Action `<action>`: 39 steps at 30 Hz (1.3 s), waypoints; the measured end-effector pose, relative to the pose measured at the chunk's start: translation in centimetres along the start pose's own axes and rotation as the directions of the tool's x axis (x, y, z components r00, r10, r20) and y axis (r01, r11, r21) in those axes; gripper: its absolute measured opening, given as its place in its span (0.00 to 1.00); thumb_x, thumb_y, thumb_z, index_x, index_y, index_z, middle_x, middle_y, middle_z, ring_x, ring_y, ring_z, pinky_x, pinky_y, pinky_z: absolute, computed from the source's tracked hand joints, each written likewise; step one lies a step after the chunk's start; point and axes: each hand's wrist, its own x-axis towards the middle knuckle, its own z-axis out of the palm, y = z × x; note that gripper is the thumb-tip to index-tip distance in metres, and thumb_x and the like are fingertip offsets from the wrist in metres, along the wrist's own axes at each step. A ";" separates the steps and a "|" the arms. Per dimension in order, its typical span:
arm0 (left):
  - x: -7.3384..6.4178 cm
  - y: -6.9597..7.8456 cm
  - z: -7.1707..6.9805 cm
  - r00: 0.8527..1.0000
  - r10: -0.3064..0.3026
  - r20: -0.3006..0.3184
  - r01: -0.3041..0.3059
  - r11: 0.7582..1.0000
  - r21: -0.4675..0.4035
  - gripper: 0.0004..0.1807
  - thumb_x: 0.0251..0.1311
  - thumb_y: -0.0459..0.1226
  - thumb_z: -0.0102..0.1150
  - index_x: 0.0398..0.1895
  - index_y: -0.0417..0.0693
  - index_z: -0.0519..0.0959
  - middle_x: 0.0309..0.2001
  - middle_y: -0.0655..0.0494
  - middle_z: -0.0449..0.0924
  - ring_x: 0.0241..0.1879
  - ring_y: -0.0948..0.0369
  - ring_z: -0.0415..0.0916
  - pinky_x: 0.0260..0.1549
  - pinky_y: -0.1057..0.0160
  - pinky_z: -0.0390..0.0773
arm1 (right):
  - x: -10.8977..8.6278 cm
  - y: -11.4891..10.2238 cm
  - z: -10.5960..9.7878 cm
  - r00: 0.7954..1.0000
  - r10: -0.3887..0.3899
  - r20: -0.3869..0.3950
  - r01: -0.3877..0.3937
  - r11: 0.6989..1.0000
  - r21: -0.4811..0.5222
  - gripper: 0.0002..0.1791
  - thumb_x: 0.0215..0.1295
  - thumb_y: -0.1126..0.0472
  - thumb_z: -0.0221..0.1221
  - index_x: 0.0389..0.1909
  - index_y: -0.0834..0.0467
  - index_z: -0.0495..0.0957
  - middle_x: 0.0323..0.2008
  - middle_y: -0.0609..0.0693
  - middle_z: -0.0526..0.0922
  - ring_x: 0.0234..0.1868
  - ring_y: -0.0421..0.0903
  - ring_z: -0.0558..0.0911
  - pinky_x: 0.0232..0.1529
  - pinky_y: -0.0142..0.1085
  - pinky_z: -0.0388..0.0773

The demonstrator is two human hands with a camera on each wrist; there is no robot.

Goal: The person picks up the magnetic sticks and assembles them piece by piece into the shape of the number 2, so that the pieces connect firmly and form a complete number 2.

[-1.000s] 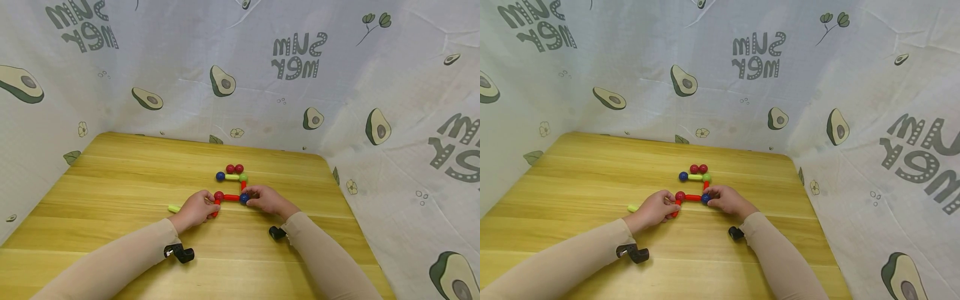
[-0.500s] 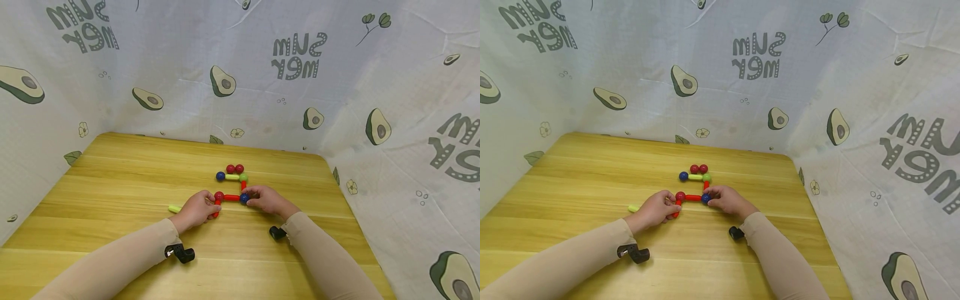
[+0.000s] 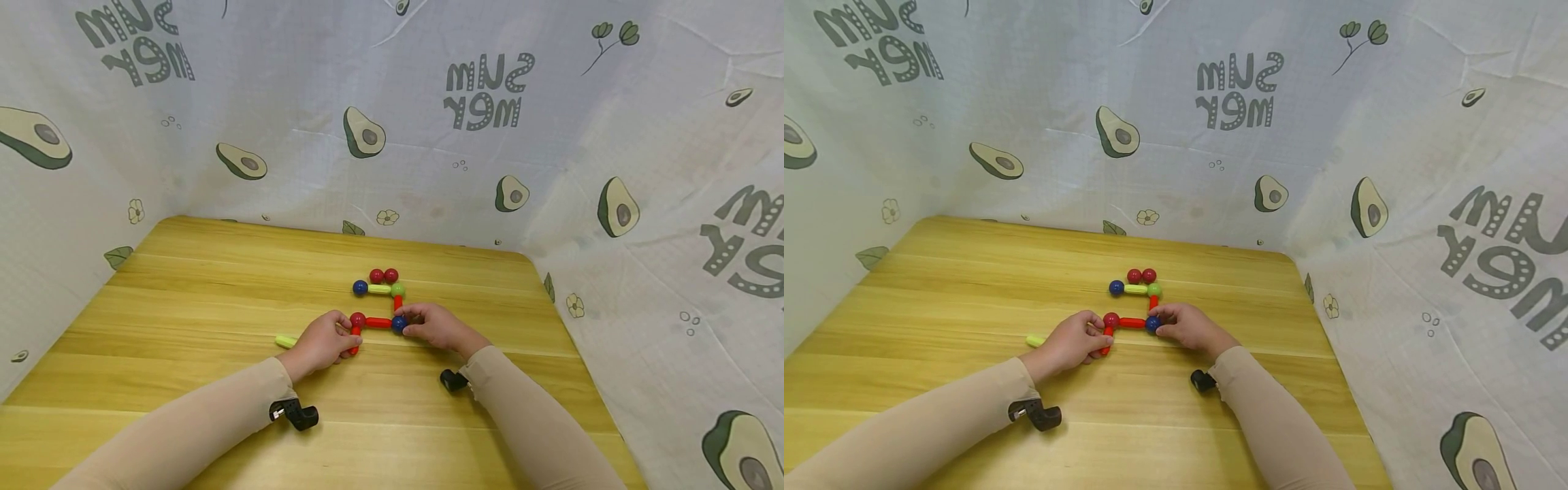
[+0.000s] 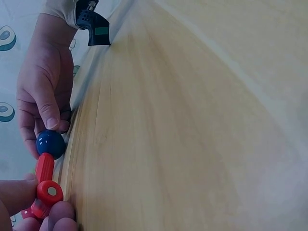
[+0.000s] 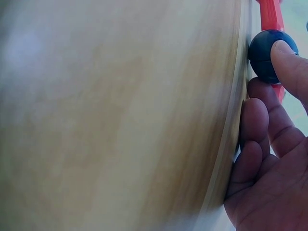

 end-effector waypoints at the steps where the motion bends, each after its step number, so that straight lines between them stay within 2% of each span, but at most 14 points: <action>1: 0.0 0.0 0.0 1.000 0.000 0.000 0.000 1.000 0.000 0.18 0.67 0.38 0.71 0.52 0.42 0.75 0.39 0.51 0.86 0.30 0.59 0.83 0.27 0.64 0.82 | 0.0 0.0 0.0 1.000 0.001 0.000 -0.001 1.000 0.000 0.19 0.74 0.62 0.65 0.63 0.49 0.83 0.57 0.53 0.84 0.53 0.48 0.80 0.60 0.46 0.79; 39: 0.1 -0.2 0.1 1.000 0.006 0.000 -0.006 1.000 0.018 0.16 0.67 0.39 0.71 0.50 0.44 0.76 0.39 0.52 0.84 0.31 0.59 0.82 0.27 0.64 0.82 | -0.1 0.0 0.1 1.000 -0.011 -0.006 0.011 1.000 -0.014 0.19 0.74 0.62 0.65 0.64 0.50 0.83 0.56 0.53 0.85 0.52 0.48 0.81 0.58 0.45 0.79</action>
